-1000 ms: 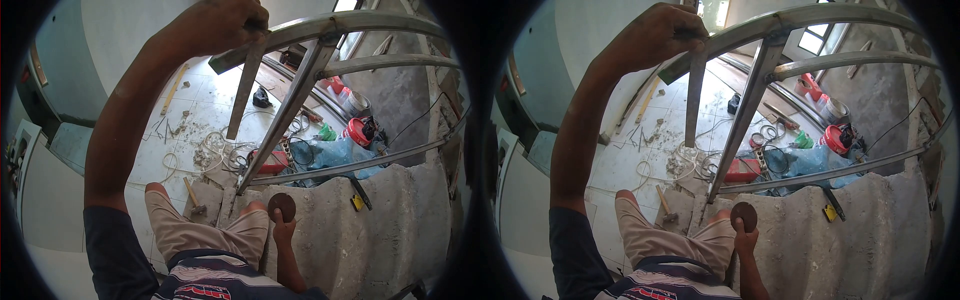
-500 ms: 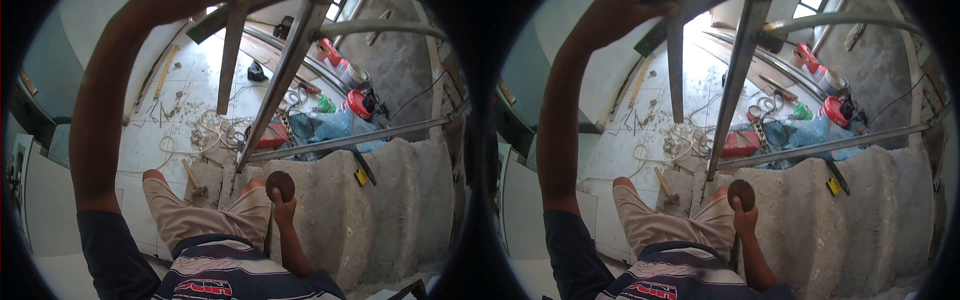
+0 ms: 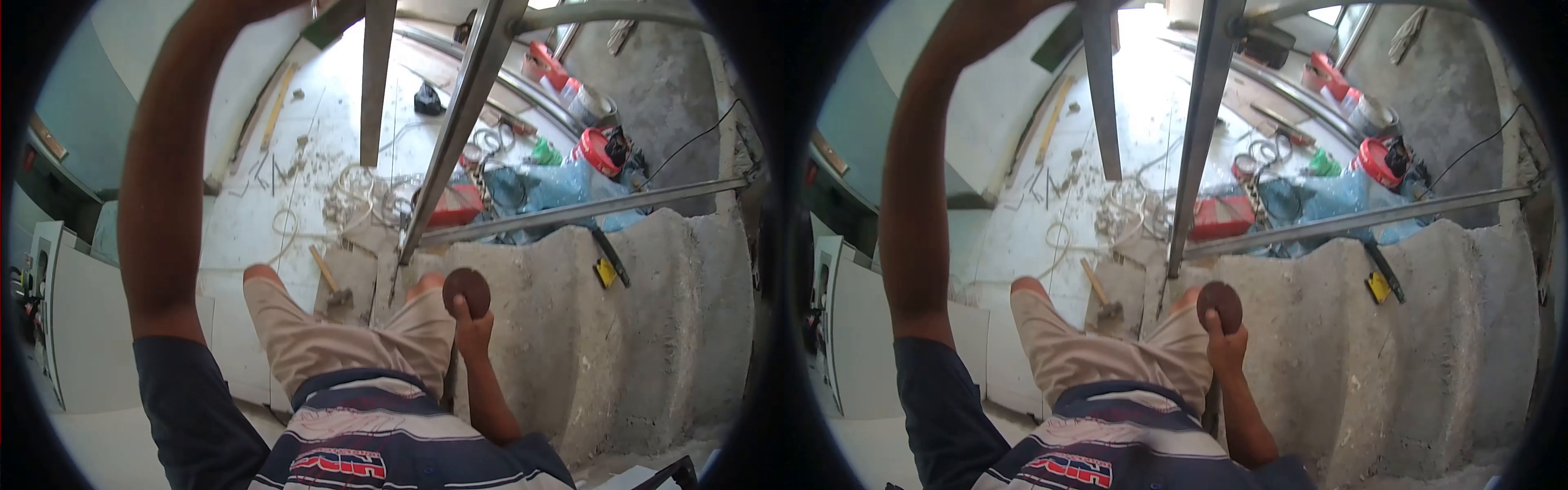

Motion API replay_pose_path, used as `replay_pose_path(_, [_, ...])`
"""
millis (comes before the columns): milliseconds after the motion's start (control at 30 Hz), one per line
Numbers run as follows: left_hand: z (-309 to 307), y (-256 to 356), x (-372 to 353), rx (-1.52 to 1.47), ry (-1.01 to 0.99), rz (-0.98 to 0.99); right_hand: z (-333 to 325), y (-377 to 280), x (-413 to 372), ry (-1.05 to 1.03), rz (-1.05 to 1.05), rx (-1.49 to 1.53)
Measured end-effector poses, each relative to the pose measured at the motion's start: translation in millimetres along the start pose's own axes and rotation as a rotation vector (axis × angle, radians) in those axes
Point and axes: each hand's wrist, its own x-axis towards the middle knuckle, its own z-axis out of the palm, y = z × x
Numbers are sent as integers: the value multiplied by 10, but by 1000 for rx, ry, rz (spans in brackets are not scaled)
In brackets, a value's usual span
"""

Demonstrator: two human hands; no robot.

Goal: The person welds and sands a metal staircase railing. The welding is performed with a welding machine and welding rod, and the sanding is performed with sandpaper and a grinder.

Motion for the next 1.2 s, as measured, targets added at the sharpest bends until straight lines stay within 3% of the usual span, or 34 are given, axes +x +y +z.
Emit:
replay_pose_path(67, [-23,-43,-3,-40,34,128,-34,-1,17,-17,-16,10])
replay_pose_path(233, [-105,85,30,-59,-56,-19,-60,-2,27,-16,26,57])
replay_pose_path(333, [66,-184,11,45,34,145,-62,29,23,8,22,91])
replay_pose_path(867, [52,-208,32,44,16,189,-117,127,-1,8,43,101])
replay_pose_path(1000, [21,-171,50,62,16,169,-123,134,-6,10,49,90])
replay_pose_path(1067, [-93,53,59,-111,-38,4,-124,125,0,12,52,89])
replay_pose_path(1200, [-74,50,52,-56,-14,13,-156,186,2,9,98,71])
